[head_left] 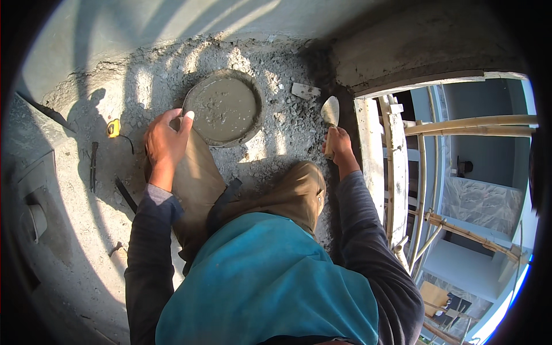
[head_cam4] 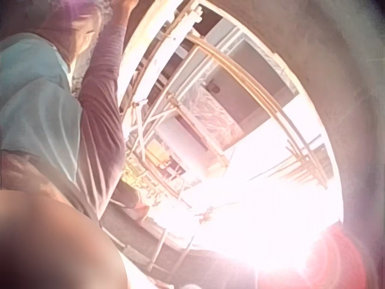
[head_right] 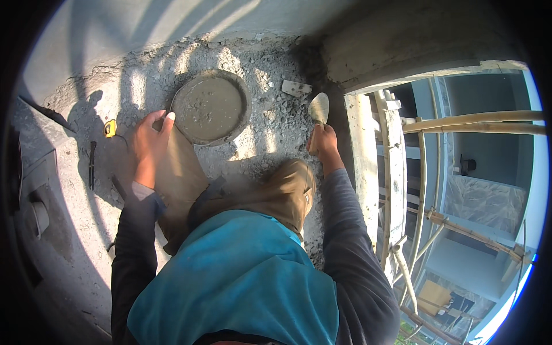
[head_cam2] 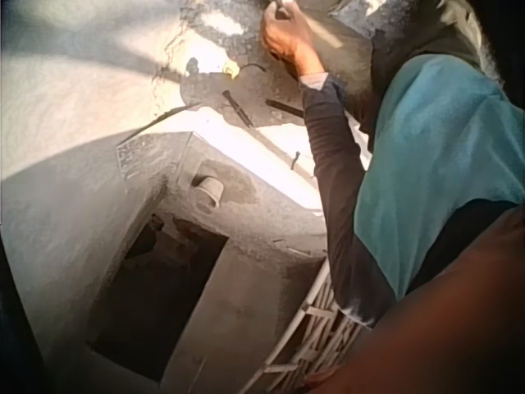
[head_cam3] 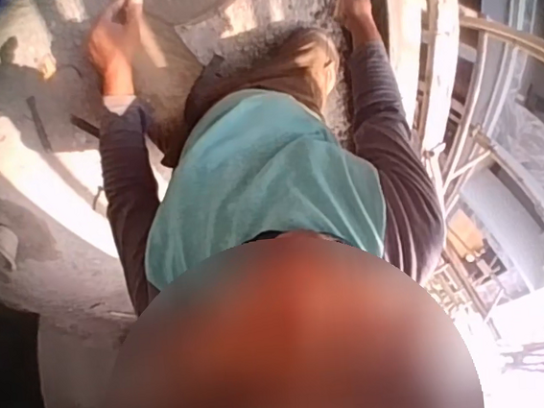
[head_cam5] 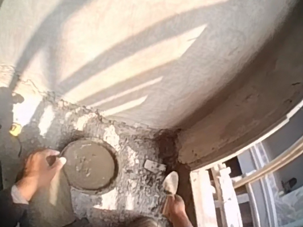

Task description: Applying mortar to the edge of a wall using a trowel.

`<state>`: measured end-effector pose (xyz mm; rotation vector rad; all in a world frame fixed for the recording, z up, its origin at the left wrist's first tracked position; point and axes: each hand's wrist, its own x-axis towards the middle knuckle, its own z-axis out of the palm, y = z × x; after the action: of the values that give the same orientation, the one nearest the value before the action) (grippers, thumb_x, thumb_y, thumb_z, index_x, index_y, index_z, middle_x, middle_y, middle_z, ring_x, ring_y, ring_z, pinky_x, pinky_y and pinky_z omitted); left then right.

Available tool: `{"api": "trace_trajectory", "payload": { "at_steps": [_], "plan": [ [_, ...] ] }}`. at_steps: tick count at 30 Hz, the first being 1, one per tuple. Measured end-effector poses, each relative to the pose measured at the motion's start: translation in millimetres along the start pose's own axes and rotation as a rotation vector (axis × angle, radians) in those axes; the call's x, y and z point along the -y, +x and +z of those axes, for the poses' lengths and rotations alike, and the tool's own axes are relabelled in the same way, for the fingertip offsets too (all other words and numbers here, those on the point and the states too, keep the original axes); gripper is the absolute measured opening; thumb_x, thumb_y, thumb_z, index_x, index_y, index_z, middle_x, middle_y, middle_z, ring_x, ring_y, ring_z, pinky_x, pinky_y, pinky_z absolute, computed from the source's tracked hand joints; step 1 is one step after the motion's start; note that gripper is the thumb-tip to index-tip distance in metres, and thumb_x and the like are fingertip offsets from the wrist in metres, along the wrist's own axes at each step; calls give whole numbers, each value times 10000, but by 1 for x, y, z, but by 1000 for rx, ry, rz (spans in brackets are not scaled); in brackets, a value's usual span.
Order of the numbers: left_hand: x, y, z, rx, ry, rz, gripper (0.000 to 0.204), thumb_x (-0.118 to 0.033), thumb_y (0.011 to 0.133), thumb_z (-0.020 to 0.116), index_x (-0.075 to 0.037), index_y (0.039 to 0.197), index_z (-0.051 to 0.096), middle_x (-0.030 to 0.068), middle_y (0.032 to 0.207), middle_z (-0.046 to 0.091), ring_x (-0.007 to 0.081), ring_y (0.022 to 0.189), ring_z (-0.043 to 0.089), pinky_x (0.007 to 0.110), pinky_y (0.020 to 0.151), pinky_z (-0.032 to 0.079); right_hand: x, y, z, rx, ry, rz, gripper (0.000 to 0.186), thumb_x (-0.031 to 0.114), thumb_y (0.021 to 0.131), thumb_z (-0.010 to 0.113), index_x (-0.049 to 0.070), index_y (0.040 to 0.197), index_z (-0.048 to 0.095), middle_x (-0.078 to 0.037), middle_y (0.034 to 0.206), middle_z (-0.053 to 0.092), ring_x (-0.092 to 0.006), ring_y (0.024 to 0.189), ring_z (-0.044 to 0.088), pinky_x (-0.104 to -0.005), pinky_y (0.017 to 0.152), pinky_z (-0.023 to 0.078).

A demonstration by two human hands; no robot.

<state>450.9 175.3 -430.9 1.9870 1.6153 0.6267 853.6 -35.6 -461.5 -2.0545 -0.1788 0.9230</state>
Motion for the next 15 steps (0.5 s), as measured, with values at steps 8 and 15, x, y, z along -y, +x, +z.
{"api": "trace_trajectory", "payload": {
  "at_steps": [8,15],
  "plan": [
    [4,-3,-2,-12,4,1,455,-477,847,691,-77,1063,726,142,1088,711,333,1042,653,419,913,496,8,-21,18,36,-340,-8,315,275,953,568,7,1117,536,-127,851,593,-220,603,624,-377,497,530],
    [-2,-1,-5,-2,5,-4,450,-470,851,694,-84,1080,728,131,1102,714,319,1053,659,401,921,499,-14,-49,33,41,-762,-604,501,296,887,649,44,1289,486,-264,1153,638,-436,1067,617,-469,904,495]
  ]
}}
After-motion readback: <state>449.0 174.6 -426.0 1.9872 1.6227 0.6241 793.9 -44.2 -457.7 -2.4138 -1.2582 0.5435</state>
